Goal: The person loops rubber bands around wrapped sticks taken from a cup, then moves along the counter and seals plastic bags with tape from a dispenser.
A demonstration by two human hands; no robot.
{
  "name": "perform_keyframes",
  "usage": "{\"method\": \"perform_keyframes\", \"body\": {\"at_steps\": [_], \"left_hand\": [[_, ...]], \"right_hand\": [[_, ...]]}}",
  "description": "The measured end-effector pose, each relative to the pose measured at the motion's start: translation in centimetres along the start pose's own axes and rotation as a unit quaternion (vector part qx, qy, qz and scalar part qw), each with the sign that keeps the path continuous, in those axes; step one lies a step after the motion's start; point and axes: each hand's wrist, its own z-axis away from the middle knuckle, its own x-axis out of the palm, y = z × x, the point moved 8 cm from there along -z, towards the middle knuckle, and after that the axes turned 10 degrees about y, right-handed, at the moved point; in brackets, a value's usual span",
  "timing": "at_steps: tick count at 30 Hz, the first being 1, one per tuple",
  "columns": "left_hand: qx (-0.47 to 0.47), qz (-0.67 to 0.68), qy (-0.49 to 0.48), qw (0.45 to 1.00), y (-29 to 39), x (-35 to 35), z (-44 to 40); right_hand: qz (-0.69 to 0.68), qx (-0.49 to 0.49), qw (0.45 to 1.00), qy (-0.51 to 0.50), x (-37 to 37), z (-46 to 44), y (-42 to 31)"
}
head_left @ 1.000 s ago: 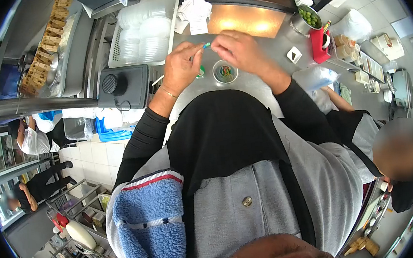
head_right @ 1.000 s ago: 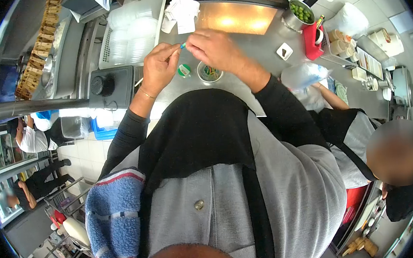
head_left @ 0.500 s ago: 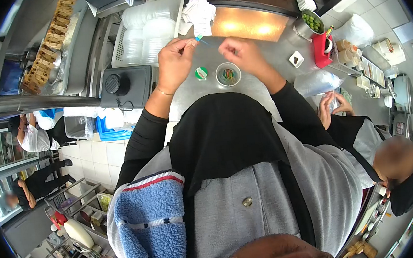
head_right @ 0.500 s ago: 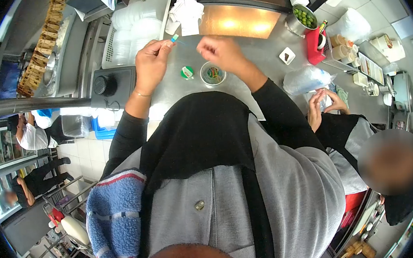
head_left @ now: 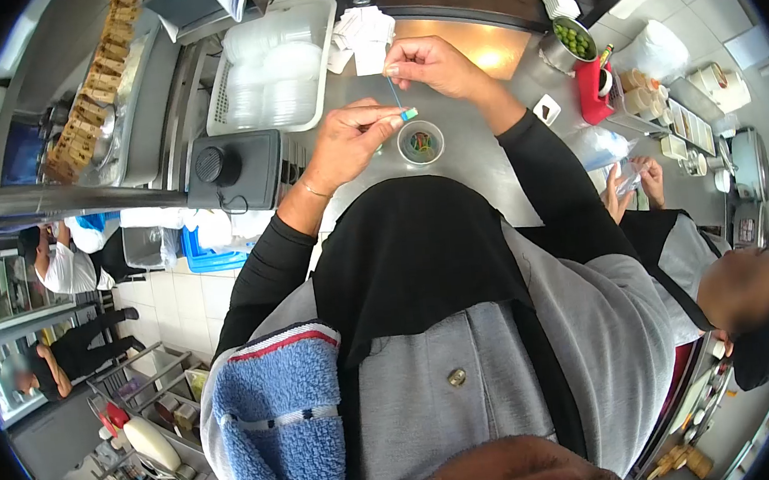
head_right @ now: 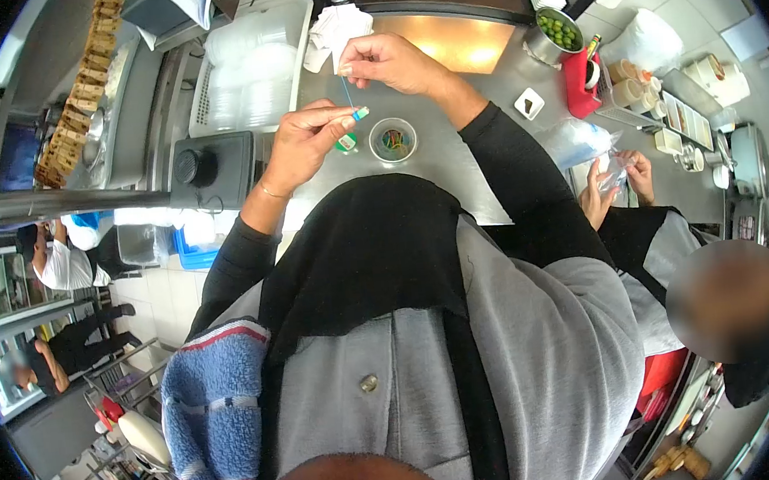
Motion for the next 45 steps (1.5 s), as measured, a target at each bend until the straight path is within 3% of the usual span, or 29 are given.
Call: {"method": "perform_keyframes", "body": {"at_steps": [4,6,9,10,13,19,23,25,28,34,45], "left_hand": [[-0.14,0.16,0.051,0.976,-2.0,-0.5,0.8],[-0.085,0.112,0.125,0.982,-2.1,-1.8,-0.4],[0.028,-0.071,0.187,0.979,-1.0,-2.9,-0.8],[0.057,-0.133,0.182,0.973,-0.5,-2.8,-0.8],[0.13,-0.245,0.15,0.949,0.4,-1.6,-0.5],[0.213,-0.29,0.096,0.928,2.4,-0.5,0.2],[0.269,-0.32,0.131,0.899,3.2,-0.7,1.3],[0.298,-0.32,0.144,0.888,3.5,-0.7,1.5],[0.338,-0.314,0.132,0.877,4.1,-0.5,2.0],[0.35,-0.274,0.133,0.886,4.8,-0.2,2.3],[0.251,-0.136,0.172,0.943,2.9,-1.1,1.6]], "right_hand": [[-0.065,0.01,0.995,0.074,0.5,1.4,2.8],[-0.076,0.009,0.989,0.128,1.0,3.1,4.1],[0.14,-0.033,0.974,0.175,2.3,5.8,0.9],[0.271,-0.126,0.938,0.173,2.9,6.2,-2.5],[0.455,-0.322,0.82,0.13,4.3,6.4,-8.0],[0.498,-0.305,0.811,0.041,3.9,4.7,-8.6],[0.322,-0.042,0.945,-0.033,1.8,2.7,-5.0],[0.217,0.056,0.973,-0.056,1.5,2.5,-3.6],[0.076,0.145,0.973,-0.163,1.8,2.2,-1.5],[0.031,0.203,0.948,-0.242,2.3,2.3,-1.3],[-0.21,0.187,0.944,-0.174,3.2,3.6,1.3]]}}
